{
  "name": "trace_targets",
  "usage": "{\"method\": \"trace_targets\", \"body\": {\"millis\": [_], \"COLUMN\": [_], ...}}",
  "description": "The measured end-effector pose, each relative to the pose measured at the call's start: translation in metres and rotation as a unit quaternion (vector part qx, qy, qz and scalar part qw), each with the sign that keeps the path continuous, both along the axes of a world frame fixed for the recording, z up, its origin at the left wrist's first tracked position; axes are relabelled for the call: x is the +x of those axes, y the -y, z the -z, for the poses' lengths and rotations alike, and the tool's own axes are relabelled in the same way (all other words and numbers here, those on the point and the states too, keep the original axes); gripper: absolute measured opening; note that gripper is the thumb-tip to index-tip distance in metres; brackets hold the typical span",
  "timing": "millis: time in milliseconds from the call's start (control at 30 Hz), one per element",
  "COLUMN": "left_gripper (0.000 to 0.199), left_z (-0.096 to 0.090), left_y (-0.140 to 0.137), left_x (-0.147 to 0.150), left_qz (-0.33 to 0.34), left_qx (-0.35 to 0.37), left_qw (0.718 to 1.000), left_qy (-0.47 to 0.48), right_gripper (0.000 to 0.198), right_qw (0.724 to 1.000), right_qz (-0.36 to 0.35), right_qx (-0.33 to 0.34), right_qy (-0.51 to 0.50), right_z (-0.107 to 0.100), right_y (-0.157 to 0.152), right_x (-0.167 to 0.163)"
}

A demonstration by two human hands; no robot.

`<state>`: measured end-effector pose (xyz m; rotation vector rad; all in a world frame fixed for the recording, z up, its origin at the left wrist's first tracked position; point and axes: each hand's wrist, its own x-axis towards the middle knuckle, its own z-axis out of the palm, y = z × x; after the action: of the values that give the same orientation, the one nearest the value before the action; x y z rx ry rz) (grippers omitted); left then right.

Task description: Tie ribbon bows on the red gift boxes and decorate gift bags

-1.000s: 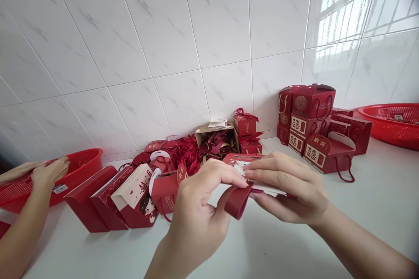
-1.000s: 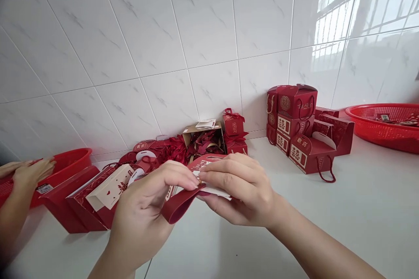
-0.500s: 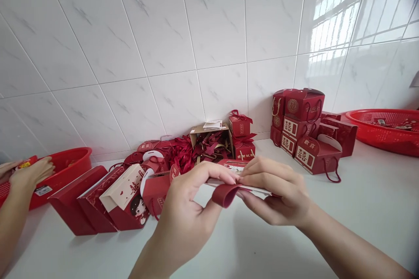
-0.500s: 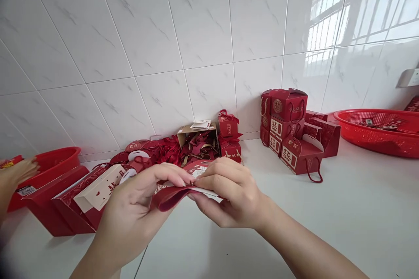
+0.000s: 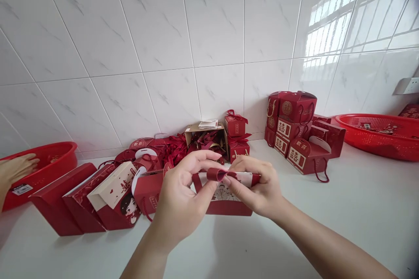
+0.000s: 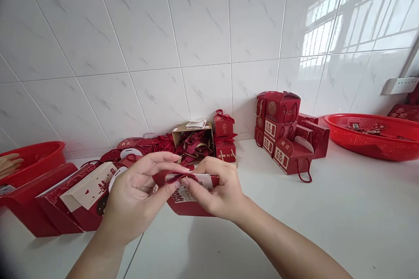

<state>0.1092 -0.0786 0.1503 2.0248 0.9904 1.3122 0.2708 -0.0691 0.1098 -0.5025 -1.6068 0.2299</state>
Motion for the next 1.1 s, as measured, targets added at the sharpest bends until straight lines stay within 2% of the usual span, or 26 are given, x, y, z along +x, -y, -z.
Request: {"method": "trace_targets", "body": {"millis": [133, 233, 300, 400, 500, 567, 667, 767, 867, 967, 1100], "left_gripper": [0.028, 0.035, 0.037, 0.047, 0.067, 0.074, 0.072, 0.068, 0.064, 0.061, 0.062], "left_z": [-0.001, -0.005, -0.007, -0.008, -0.008, -0.01, -0.013, -0.017, -0.018, -0.018, -0.017], "left_y": [-0.004, -0.008, -0.01, -0.011, -0.012, -0.012, -0.011, -0.011, -0.011, -0.011, -0.011], "left_x": [-0.004, -0.007, -0.008, -0.007, -0.006, -0.007, -0.011, -0.015, -0.016, -0.015, -0.015], "left_qz": [0.01, -0.001, -0.02, -0.04, -0.073, -0.089, -0.082, -0.079, -0.084, -0.091, -0.084], "left_qx": [-0.053, -0.086, -0.098, -0.089, -0.041, -0.042, -0.06, -0.058, -0.059, -0.056, -0.057], "left_qw": [0.998, 0.994, 0.992, 0.991, 0.99, 0.986, 0.983, 0.98, 0.979, 0.979, 0.98], "left_qy": [0.038, 0.061, 0.076, 0.097, 0.115, 0.131, 0.153, 0.171, 0.178, 0.175, 0.173], "right_gripper": [0.015, 0.019, 0.026, 0.022, 0.024, 0.024, 0.026, 0.029, 0.032, 0.04, 0.063], "right_qw": [0.994, 0.979, 0.973, 0.962, 0.949, 0.945, 0.934, 0.9, 0.868, 0.84, 0.819], "right_qz": [-0.008, -0.018, 0.019, 0.084, 0.11, 0.121, 0.203, 0.328, 0.405, 0.452, 0.467], "right_qx": [-0.111, -0.196, -0.192, -0.181, -0.238, -0.264, -0.273, -0.278, -0.286, -0.3, -0.332], "right_qy": [0.002, 0.062, 0.126, 0.187, 0.172, 0.149, 0.111, 0.068, 0.036, 0.022, 0.035], "right_z": [-0.001, -0.005, -0.009, -0.015, -0.017, -0.015, -0.011, -0.006, 0.003, 0.018, 0.04], "right_y": [-0.002, -0.006, -0.007, -0.009, -0.016, -0.026, -0.046, -0.064, -0.078, -0.093, -0.112], "right_x": [0.001, 0.01, 0.017, 0.028, 0.04, 0.051, 0.077, 0.107, 0.133, 0.149, 0.156]}}
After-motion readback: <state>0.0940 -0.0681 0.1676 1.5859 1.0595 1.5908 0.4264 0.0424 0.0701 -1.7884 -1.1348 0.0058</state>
